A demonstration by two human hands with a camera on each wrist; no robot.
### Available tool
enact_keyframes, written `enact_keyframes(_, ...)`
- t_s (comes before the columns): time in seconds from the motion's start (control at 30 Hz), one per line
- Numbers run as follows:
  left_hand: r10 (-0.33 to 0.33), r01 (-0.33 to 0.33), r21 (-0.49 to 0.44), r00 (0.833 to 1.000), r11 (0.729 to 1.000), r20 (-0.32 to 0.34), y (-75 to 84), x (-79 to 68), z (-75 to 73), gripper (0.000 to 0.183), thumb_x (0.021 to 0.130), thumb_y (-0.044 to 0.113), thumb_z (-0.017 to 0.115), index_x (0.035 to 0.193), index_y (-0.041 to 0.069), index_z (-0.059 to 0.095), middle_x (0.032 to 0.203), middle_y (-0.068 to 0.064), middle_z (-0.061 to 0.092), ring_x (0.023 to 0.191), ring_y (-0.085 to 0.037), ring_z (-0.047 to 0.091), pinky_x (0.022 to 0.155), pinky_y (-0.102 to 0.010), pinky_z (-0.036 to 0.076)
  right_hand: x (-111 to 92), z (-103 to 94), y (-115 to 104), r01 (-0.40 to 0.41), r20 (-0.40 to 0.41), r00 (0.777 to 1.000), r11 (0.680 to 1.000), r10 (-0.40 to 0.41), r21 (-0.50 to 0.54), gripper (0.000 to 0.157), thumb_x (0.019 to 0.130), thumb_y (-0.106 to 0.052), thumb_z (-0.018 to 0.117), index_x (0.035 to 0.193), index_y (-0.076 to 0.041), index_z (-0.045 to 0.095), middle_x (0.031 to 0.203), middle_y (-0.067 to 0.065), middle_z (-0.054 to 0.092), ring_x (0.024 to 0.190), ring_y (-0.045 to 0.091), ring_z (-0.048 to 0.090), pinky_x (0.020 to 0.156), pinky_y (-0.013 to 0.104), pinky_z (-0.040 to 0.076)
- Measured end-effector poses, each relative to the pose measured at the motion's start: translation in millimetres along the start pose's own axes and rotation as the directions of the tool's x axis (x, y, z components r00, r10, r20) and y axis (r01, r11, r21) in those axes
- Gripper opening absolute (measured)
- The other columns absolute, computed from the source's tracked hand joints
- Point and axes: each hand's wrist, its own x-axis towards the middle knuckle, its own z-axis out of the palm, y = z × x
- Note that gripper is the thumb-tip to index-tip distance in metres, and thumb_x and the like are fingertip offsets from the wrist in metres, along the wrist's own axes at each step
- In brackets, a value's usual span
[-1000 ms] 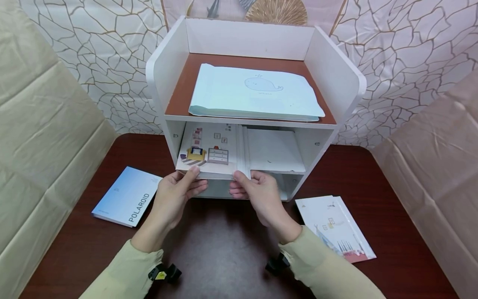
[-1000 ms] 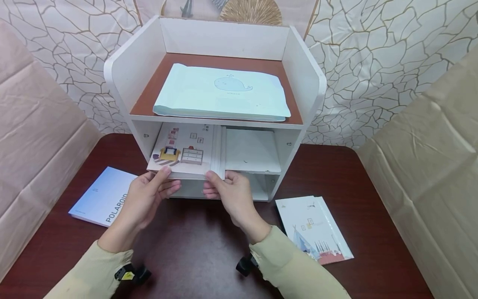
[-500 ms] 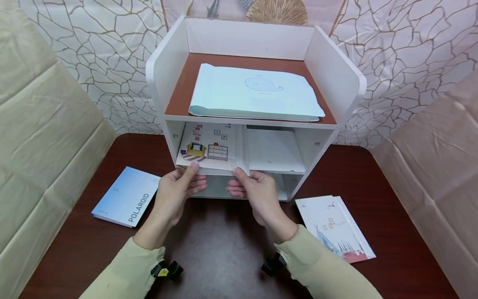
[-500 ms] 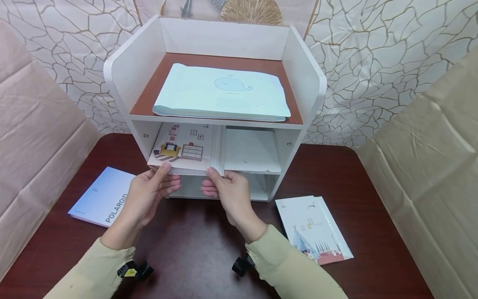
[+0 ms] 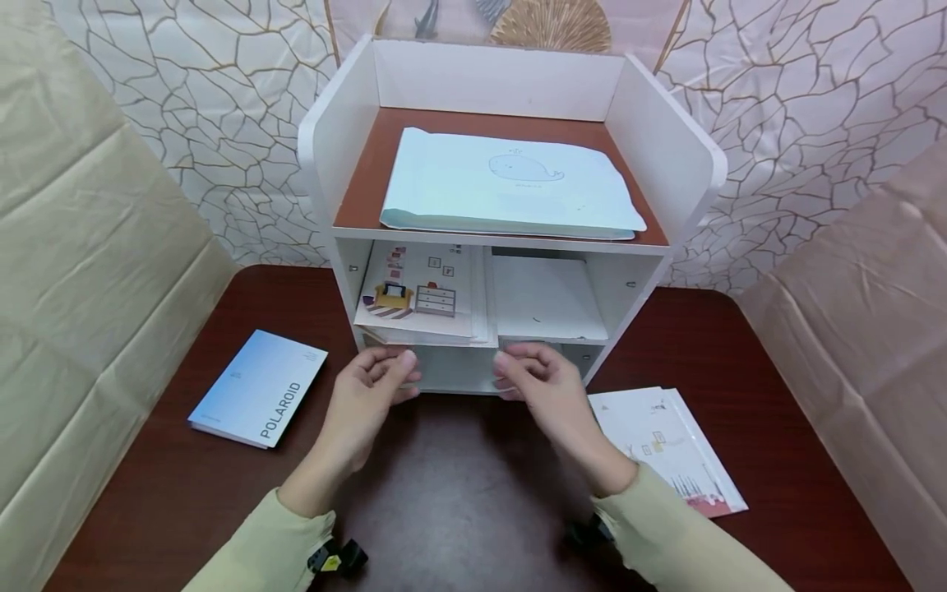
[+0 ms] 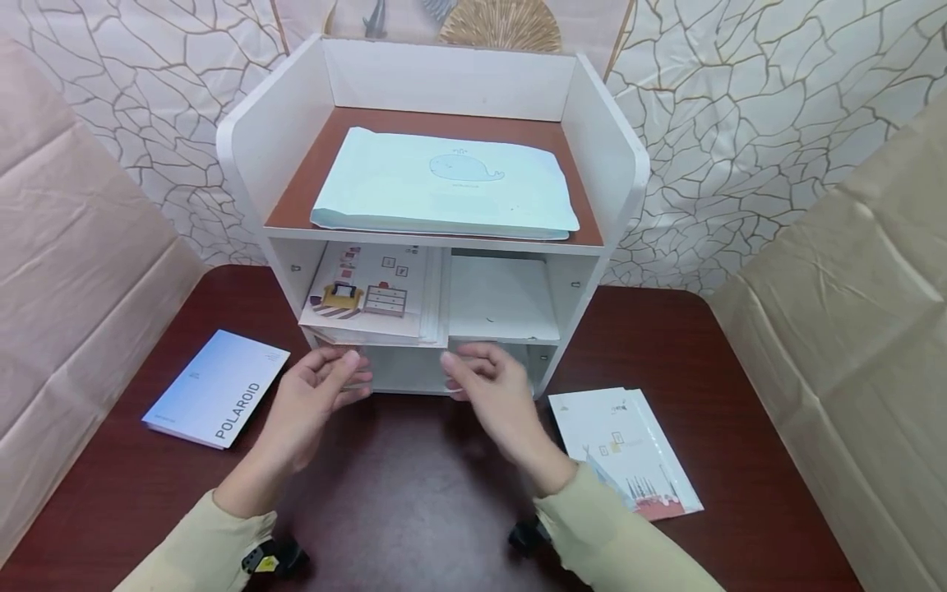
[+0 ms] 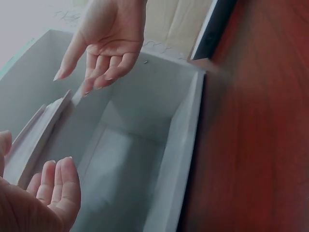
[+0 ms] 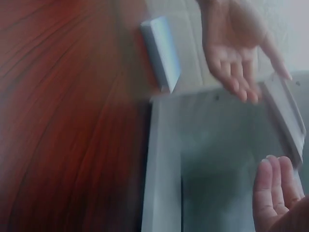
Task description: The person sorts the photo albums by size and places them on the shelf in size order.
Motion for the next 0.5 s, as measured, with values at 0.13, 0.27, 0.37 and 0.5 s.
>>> enact_keyframes(0.13, 0.001, 0.000, -0.024, 0.999, 1.000, 0.033, -13.7, -5.8, 6.9, 0.042, 0.090, 0.021, 0.071, 0.122, -0.002, 0.055, 0.112, -0.028, 0.060, 0.098, -0.036, 0.063, 0.081, -0.042, 0.055, -7.8, -33.6, 6.4, 0.022, 0.031, 0.999, 0.992, -0.018, -0.128, 0.044, 0.089, -0.019, 0.072, 0.123, 0.003, 0.056, 0.102, 0.027, 0.066, 0.090, 0.036, 0.067, 0.075, 0.038, 0.057)
enact_keyframes(0.27, -0.019, 0.018, 0.014, 0.995, 1.000, 0.095, -29.5, -13.2, 19.2, 0.044, 0.087, 0.018, 0.074, 0.122, -0.001, 0.056, 0.109, -0.021, 0.062, 0.094, -0.032, 0.065, 0.082, -0.046, 0.055, -18.2, -66.4, 10.9, -0.007, 0.046, 0.999, 0.975, 0.017, -0.221, 0.048, 0.091, -0.022, 0.071, 0.128, 0.003, 0.053, 0.108, 0.025, 0.065, 0.094, 0.030, 0.067, 0.078, 0.035, 0.056)
enact_keyframes(0.37, -0.046, 0.034, 0.079, 0.987, 0.996, 0.155, -41.4, -19.4, 30.8, 0.048, 0.086, 0.023, 0.076, 0.123, 0.000, 0.056, 0.110, -0.015, 0.064, 0.092, -0.029, 0.066, 0.081, -0.051, 0.054, -26.9, -87.3, 13.3, -0.039, 0.054, 0.997, 0.960, 0.056, -0.277, 0.052, 0.092, -0.025, 0.069, 0.130, 0.004, 0.050, 0.111, 0.024, 0.064, 0.096, 0.027, 0.067, 0.079, 0.035, 0.056)
enact_keyframes(0.5, -0.077, 0.045, 0.141, 0.971, 0.989, 0.225, -54.3, -26.9, 47.4, 0.050, 0.084, 0.028, 0.077, 0.123, 0.006, 0.057, 0.114, -0.014, 0.063, 0.093, -0.025, 0.065, 0.076, -0.049, 0.055, -37.3, -111.4, 18.9, -0.063, 0.043, 0.995, 0.923, 0.086, -0.381, 0.054, 0.092, -0.030, 0.069, 0.130, 0.003, 0.051, 0.113, 0.019, 0.064, 0.095, 0.018, 0.066, 0.079, 0.033, 0.056)
